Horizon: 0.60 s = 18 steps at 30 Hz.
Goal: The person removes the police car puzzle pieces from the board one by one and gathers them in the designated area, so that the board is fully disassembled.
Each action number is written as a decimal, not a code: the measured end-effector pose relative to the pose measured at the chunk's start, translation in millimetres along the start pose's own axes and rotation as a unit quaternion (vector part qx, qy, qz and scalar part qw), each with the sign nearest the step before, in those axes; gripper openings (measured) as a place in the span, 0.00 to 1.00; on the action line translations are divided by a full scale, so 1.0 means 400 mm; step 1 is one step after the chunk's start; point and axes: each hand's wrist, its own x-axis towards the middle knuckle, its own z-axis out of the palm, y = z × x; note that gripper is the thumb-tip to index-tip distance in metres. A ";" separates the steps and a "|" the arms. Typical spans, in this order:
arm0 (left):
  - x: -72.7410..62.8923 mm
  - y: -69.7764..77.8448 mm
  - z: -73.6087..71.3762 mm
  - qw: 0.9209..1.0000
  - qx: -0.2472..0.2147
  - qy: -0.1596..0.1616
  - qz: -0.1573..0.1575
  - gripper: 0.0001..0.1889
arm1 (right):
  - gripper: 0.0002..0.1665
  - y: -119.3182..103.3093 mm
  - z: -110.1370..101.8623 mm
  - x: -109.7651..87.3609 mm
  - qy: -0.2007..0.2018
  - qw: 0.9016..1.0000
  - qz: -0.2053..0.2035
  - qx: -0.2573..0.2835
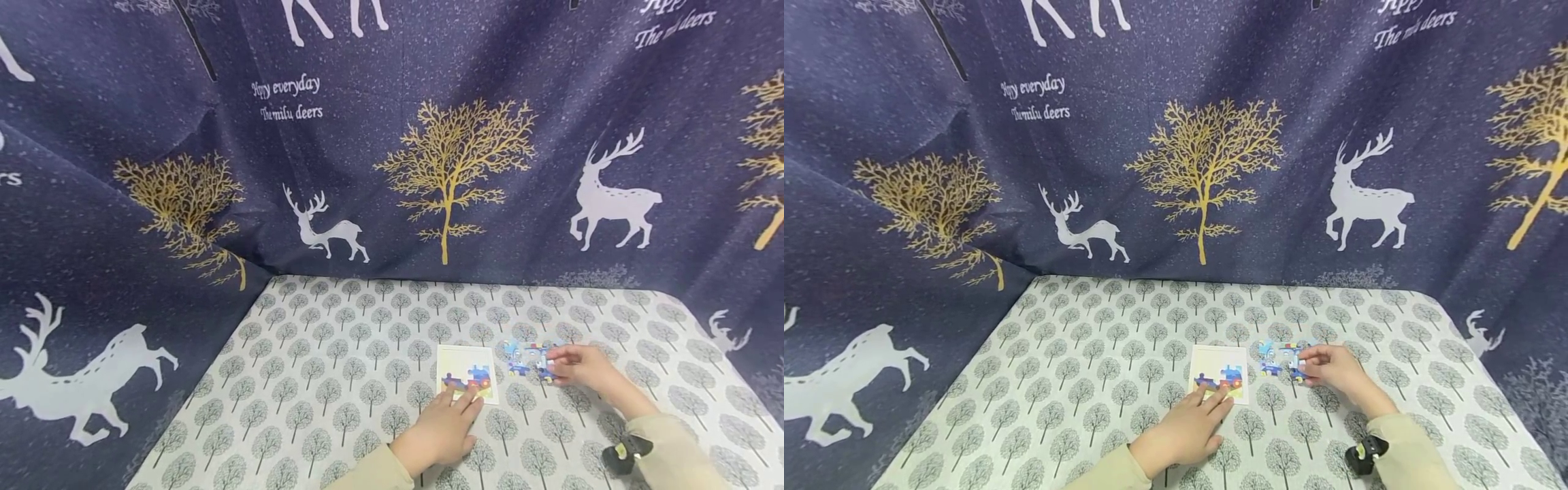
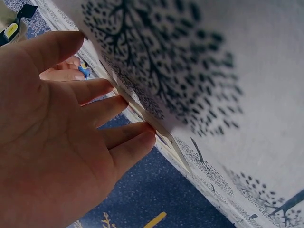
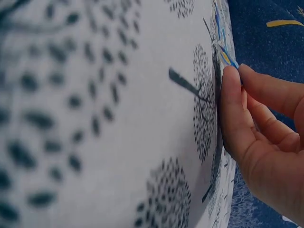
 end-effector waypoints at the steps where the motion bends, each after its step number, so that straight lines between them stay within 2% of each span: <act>1: 0.000 -0.001 0.001 1.000 0.001 0.000 0.001 0.33 | 0.24 -0.002 0.003 0.001 0.001 1.000 0.000 -0.004; 7: 0.006 -0.002 0.007 1.000 0.008 0.000 0.001 0.33 | 0.22 0.000 0.007 0.010 0.012 1.000 0.011 -0.016; 18: 0.003 -0.003 0.006 1.000 0.010 -0.001 -0.004 0.33 | 0.23 0.000 0.015 0.020 0.017 1.000 0.020 0.007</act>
